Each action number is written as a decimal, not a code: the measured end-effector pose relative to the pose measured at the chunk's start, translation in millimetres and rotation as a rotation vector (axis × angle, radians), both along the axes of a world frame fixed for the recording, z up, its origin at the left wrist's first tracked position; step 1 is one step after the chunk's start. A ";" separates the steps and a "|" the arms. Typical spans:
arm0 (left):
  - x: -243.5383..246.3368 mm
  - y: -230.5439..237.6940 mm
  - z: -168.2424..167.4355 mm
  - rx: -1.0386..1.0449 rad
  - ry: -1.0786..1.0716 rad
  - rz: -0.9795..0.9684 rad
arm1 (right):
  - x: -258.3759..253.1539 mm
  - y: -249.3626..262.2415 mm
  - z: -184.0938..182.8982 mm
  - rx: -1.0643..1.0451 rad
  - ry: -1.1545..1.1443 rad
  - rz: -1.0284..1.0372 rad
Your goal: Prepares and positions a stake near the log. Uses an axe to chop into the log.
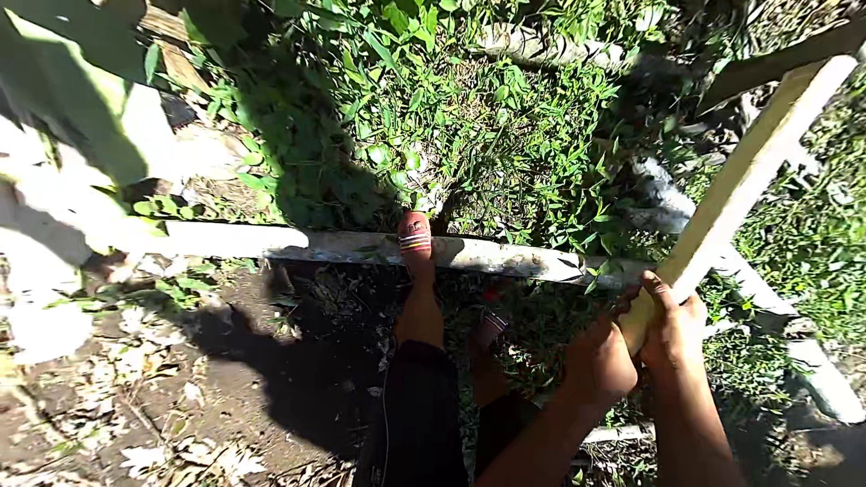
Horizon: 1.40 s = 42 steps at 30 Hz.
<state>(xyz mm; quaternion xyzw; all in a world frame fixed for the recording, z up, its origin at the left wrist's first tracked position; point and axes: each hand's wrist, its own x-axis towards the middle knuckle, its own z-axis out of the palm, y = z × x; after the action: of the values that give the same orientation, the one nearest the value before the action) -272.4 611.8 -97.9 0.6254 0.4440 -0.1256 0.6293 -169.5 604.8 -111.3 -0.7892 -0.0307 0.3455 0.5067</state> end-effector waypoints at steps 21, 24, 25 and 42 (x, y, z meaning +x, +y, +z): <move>-70.9 17.5 -44.1 -0.322 0.530 0.291 | -86.5 -16.9 -146.3 -0.585 0.511 0.286; -68.5 -18.7 -71.9 -0.404 0.475 0.208 | -82.3 -7.0 -117.3 -0.552 0.440 0.246; -64.2 -20.7 -68.6 -0.396 0.419 0.203 | -76.6 -5.3 -105.2 -0.526 0.388 0.230; -67.7 -0.6 -67.0 -0.203 0.232 0.183 | -77.1 4.6 -87.1 -0.305 0.167 0.078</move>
<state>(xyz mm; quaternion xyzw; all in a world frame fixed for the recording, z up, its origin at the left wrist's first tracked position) -340.1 611.3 -164.9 0.4971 0.5538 -0.1835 0.6423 -246.6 609.4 -198.5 -0.8237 0.0334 0.4300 0.3682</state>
